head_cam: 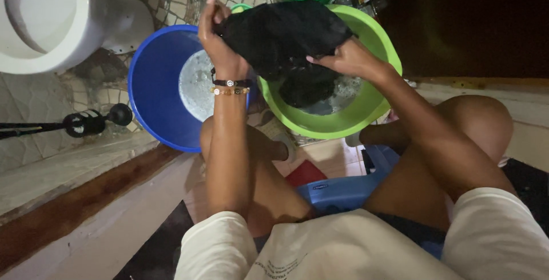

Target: Hand washing clothes in plastic buckets in a bathroom.

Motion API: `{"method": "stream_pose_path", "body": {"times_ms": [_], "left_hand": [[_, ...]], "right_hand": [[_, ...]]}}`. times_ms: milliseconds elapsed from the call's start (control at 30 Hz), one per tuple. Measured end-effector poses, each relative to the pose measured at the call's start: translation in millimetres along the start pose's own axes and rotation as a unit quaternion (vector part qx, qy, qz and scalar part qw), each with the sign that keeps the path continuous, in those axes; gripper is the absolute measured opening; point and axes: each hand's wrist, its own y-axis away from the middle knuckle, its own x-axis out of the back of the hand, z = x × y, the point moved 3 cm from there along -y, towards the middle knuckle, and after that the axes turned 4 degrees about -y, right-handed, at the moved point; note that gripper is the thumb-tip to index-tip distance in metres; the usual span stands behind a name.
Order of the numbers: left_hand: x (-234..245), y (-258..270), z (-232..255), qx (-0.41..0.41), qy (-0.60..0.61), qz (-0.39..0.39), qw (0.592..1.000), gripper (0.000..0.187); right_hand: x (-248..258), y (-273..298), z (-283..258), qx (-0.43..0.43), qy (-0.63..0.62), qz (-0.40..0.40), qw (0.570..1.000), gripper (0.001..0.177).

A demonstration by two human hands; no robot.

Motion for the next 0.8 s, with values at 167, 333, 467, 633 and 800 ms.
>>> {"method": "stream_pose_path", "body": {"times_ms": [167,333,467,633,800], "left_hand": [[15,-6,-14,-0.103,-0.162,0.103,0.976,0.021],[-15,18,-25,-0.299,-0.498,0.107,0.807,0.037],[-69,69,-51,-0.344,-0.668,-0.051,0.658,0.052],[-92,105,-91,-0.298,-0.722,-0.214,0.587,0.076],[-65,97,-140,-0.199,-0.735,-0.235,0.604,0.071]], "right_hand": [[19,4,-6,-0.006,-0.127,0.072,0.989,0.067],[29,12,-17,-0.171,-0.159,0.14,0.962,0.042],[48,8,-31,0.069,-0.294,0.254,0.919,0.041],[61,10,-9,0.006,-0.339,0.321,0.885,0.028],[65,13,-16,0.04,-0.434,0.345,0.831,0.022]]}}
